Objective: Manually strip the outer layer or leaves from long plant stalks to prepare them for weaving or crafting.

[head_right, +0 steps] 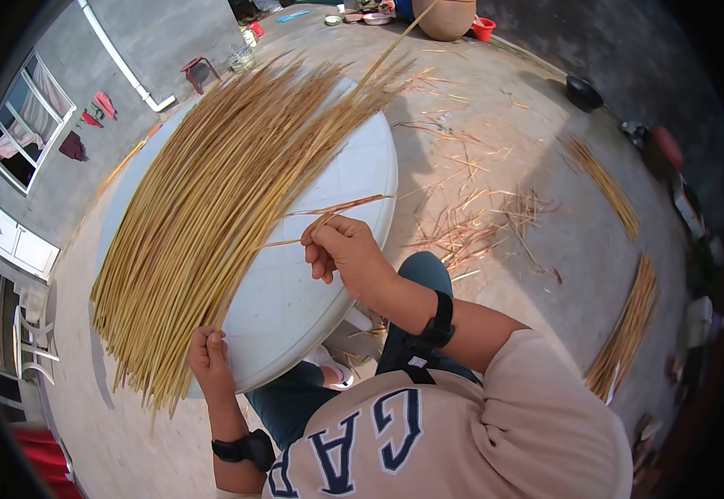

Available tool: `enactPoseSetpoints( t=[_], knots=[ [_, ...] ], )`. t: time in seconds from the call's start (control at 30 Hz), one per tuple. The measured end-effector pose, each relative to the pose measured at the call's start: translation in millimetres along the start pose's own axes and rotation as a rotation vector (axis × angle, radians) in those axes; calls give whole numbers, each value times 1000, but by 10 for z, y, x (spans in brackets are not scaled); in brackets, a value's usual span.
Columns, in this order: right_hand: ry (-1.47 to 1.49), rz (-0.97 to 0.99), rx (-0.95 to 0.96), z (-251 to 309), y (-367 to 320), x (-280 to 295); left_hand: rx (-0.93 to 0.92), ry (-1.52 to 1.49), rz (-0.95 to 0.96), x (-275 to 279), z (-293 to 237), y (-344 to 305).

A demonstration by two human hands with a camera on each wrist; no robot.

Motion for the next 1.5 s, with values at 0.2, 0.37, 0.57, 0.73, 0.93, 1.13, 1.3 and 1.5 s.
enactPoseSetpoints(
  t=[0.2,0.37,0.57,0.73,0.93,1.13,1.3,1.5],
  knots=[
    [-134,106,-56,-159,-148,-184,5,-131,-40,28,47,22],
    [-281,206,35,-10,-320,-285,4,-122,-99,43,12,26],
    [-256,224,194,280,-346,-202,-33,-101,-94,42,-28,13],
    [-573,497,245,166,-557,-522,-23,-78,-138,87,-12,5],
    [-252,259,205,304,-403,-309,-78,-1,-134,69,-17,-8],
    [-78,247,277,424,-398,-312,-48,-8,-143,68,-36,-16],
    [-410,424,148,231,-595,-509,-50,36,-209,116,7,8],
    [-313,433,192,327,-539,-483,-126,113,-221,87,-107,2]
  ],
)
Point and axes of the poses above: each hand's wrist, its own y-axis towards the middle knuckle, its own x-axis out of the back of the hand, z = x × y, the point moved 6 cm from there along y, towards the middle knuckle, and after that the axes turned 3 degrees about z, right-handed, at the moved point
